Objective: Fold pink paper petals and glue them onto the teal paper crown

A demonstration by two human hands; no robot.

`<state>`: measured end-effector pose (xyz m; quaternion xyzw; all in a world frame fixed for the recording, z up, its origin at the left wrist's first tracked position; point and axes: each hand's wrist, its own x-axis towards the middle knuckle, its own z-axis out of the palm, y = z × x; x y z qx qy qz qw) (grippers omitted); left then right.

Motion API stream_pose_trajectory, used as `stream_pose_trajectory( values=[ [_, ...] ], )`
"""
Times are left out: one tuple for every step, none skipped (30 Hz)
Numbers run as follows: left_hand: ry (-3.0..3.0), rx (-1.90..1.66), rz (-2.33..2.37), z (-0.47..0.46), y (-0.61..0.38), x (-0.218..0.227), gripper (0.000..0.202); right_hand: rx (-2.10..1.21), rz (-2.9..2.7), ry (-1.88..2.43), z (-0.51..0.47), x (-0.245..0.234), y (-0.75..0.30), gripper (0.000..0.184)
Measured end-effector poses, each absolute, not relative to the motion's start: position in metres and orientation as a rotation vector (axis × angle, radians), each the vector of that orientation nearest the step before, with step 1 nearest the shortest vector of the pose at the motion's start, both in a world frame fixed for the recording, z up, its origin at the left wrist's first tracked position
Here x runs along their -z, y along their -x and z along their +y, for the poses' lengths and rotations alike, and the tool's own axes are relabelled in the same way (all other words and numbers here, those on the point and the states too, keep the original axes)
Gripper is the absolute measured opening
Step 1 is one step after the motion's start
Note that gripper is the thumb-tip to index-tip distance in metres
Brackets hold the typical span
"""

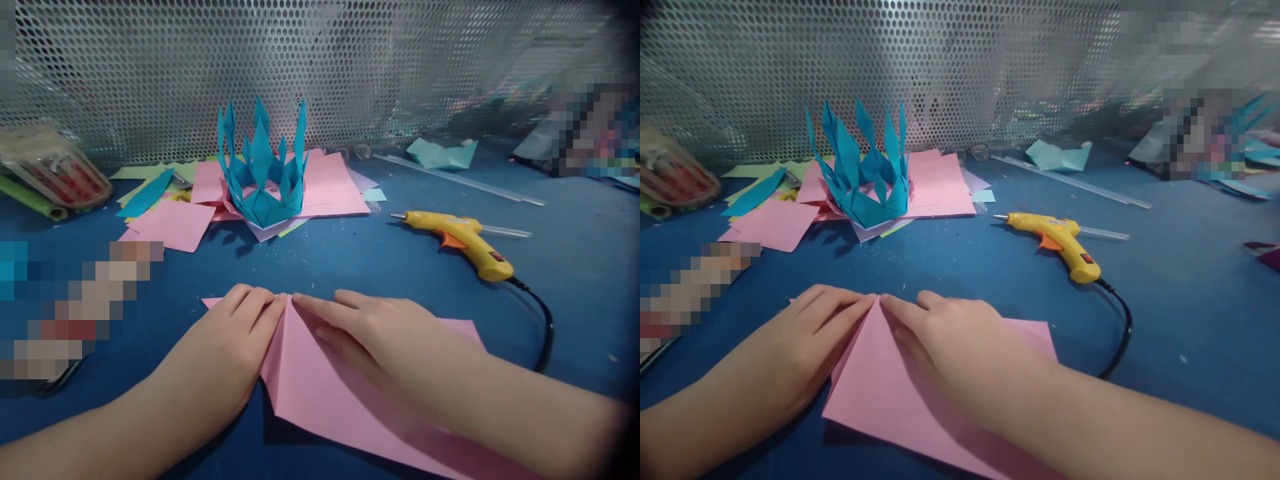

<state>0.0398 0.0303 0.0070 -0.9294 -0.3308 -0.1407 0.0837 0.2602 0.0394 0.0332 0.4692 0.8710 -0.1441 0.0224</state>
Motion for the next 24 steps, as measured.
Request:
stream_pose_trajectory(
  values=[
    [2.75,0.396,-0.924,0.03,-0.041,-0.009,0.043,0.437,2.687,-1.453,0.039,-0.034,-0.26,0.045],
    [2.731,0.368,-0.872,0.03,-0.042,-0.012,0.041,0.431,2.678,-1.453,0.039,-0.034,-0.26,0.046],
    [2.715,0.346,-0.842,0.03,-0.043,-0.014,0.041,0.43,2.667,-1.454,0.039,-0.035,-0.26,0.047],
    [2.703,0.334,-0.825,0.03,-0.044,-0.016,0.04,0.433,2.655,-1.453,0.039,-0.035,-0.26,0.047],
    [2.695,0.334,-0.828,0.03,-0.044,-0.017,0.04,0.442,2.641,-1.451,0.039,-0.036,-0.26,0.048],
    [2.685,0.347,-0.834,0.031,-0.045,-0.018,0.041,0.448,2.63,-1.452,0.039,-0.037,-0.261,0.049],
    [2.678,0.352,-0.836,0.031,-0.045,-0.019,0.041,0.453,2.629,-1.45,0.039,-0.037,-0.261,0.051],
    [2.671,0.347,-0.824,0.031,-0.046,-0.019,0.041,0.466,2.627,-1.453,0.038,-0.038,-0.262,0.053],
    [2.649,0.358,-0.808,0.03,-0.046,-0.02,0.042,0.475,2.625,-1.456,0.038,-0.038,-0.262,0.053],
    [2.626,0.358,-0.785,0.03,-0.046,-0.02,0.044,0.483,2.625,-1.456,0.038,-0.038,-0.263,0.053],
    [2.602,0.351,-0.761,0.029,-0.046,-0.021,0.046,0.489,2.624,-1.456,0.038,-0.038,-0.263,0.053],
    [2.578,0.341,-0.739,0.029,-0.047,-0.022,0.048,0.486,2.625,-1.454,0.037,-0.038,-0.263,0.052],
    [2.553,0.333,-0.727,0.027,-0.047,-0.023,0.05,0.479,2.627,-1.454,0.037,-0.038,-0.263,0.052],
    [2.541,0.309,-0.72,0.026,-0.048,-0.024,0.051,0.468,2.629,-1.456,0.037,-0.038,-0.263,0.051],
    [2.534,0.28,-0.715,0.024,-0.049,-0.025,0.052,0.455,2.629,-1.461,0.037,-0.038,-0.264,0.052],
    [2.529,0.253,-0.71,0.022,-0.05,-0.026,0.053,0.442,2.626,-1.465,0.038,-0.037,-0.264,0.052],
    [2.526,0.231,-0.711,0.02,-0.05,-0.028,0.054,0.438,2.62,-1.465,0.038,-0.037,-0.264,0.054],
    [2.525,0.215,-0.706,0.018,-0.05,-0.028,0.054,0.439,2.616,-1.464,0.038,-0.037,-0.265,0.055],
    [2.532,0.197,-0.704,0.016,-0.05,-0.029,0.055,0.444,2.613,-1.459,0.037,-0.036,-0.266,0.056],
    [2.543,0.185,-0.703,0.015,-0.05,-0.029,0.055,0.452,2.612,-1.454,0.037,-0.036,-0.267,0.056],
    [2.554,0.183,-0.706,0.014,-0.049,-0.03,0.055,0.464,2.612,-1.449,0.037,-0.035,-0.267,0.055],
    [2.577,0.171,-0.714,0.014,-0.047,-0.03,0.056,0.469,2.615,-1.449,0.037,-0.035,-0.268,0.054],
    [2.607,0.162,-0.723,0.015,-0.045,-0.03,0.056,0.471,2.621,-1.446,0.037,-0.034,-0.269,0.054],
    [2.647,0.154,-0.731,0.016,-0.043,-0.031,0.057,0.473,2.629,-1.444,0.038,-0.034,-0.269,0.054]
  ],
)
